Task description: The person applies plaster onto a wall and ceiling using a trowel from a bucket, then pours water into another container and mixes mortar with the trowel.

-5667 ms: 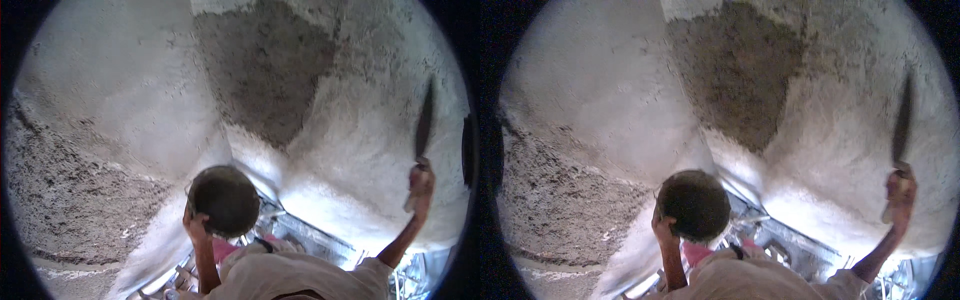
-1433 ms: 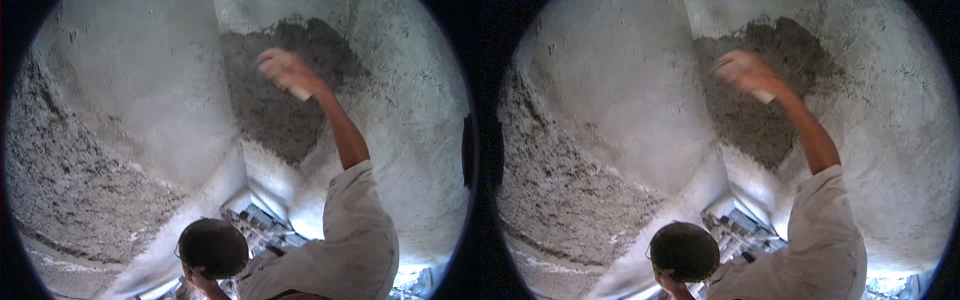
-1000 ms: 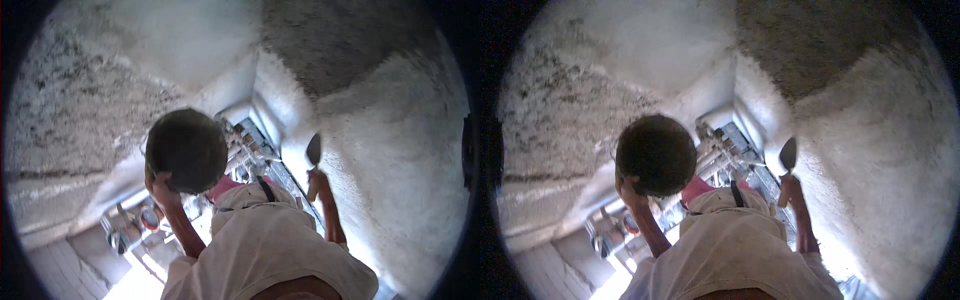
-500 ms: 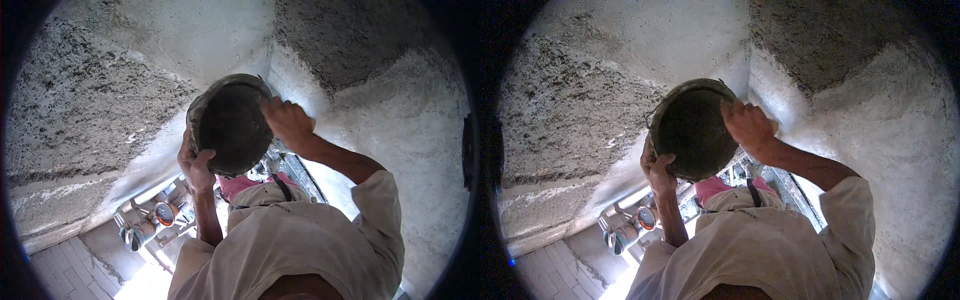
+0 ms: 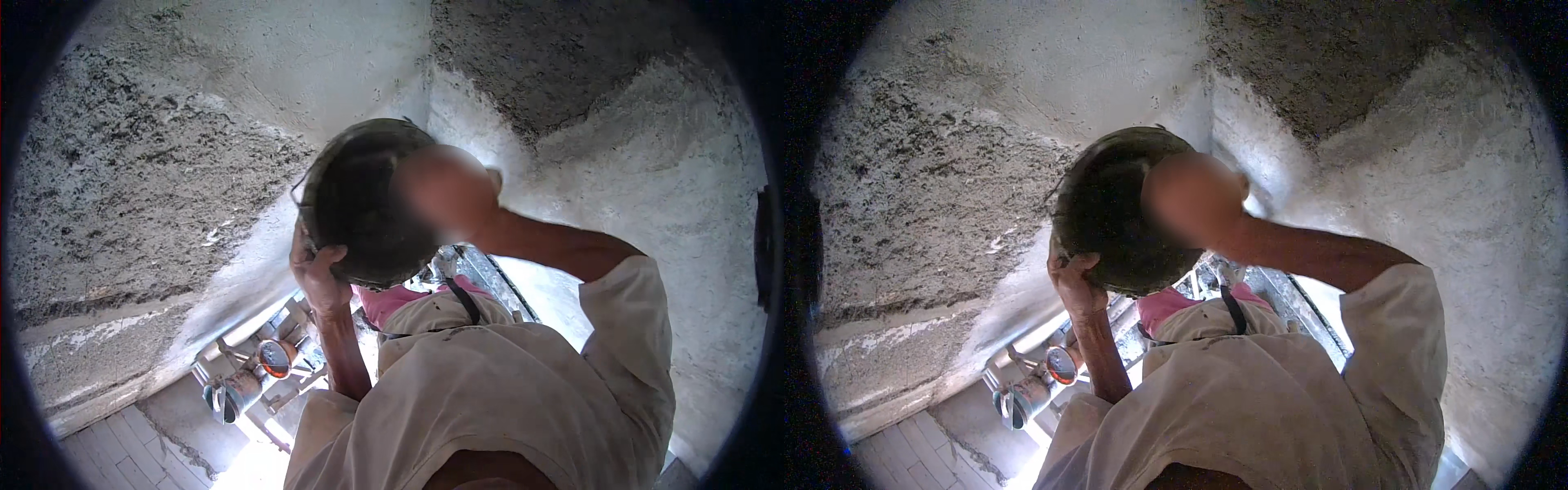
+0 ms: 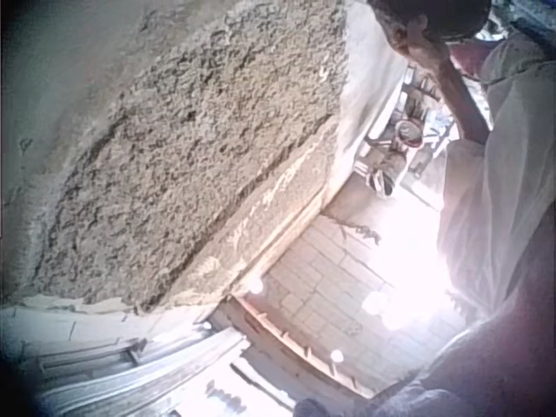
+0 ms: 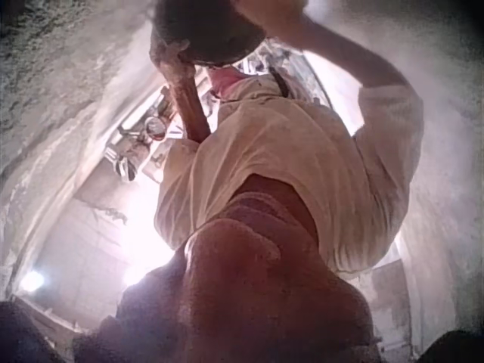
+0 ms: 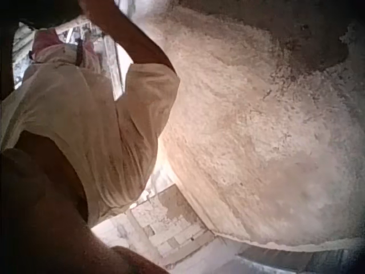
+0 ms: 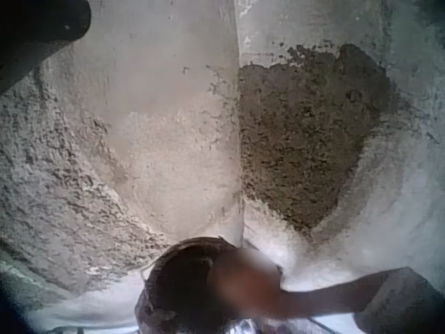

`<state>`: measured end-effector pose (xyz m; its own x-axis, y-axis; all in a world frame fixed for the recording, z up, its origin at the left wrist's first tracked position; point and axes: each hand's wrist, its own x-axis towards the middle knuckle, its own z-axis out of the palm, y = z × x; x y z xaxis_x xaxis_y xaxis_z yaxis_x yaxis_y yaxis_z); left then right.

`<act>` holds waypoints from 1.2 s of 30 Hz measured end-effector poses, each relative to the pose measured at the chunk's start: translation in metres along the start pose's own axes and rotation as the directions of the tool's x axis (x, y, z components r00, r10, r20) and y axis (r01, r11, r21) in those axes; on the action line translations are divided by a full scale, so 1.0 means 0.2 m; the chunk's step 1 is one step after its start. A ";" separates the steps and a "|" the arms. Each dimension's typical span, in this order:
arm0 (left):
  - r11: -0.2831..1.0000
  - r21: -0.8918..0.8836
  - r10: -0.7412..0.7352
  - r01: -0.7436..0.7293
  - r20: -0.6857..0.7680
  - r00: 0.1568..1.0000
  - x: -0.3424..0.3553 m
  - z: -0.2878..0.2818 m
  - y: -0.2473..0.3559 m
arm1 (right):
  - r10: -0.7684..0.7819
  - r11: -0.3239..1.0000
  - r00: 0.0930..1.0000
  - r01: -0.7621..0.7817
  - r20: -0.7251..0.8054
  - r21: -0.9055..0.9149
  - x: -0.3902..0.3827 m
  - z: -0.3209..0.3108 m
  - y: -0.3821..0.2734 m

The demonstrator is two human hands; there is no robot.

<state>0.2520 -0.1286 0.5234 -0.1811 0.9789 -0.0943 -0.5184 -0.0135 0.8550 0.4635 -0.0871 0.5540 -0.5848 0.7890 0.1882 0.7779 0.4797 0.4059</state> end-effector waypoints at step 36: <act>0.919 0.211 0.272 -0.333 -0.951 0.149 -0.61 -1.87 0.80 | -0.694 0.372 0.629 -0.103 0.350 0.922 1.66 -0.30 -1.37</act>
<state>-0.1204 -0.3265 0.4806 -0.9626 -0.0519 -0.2660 -0.2396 -0.2954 0.9248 0.0429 0.0211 0.5585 -0.8271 0.2975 -0.4769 0.5620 0.4512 -0.6932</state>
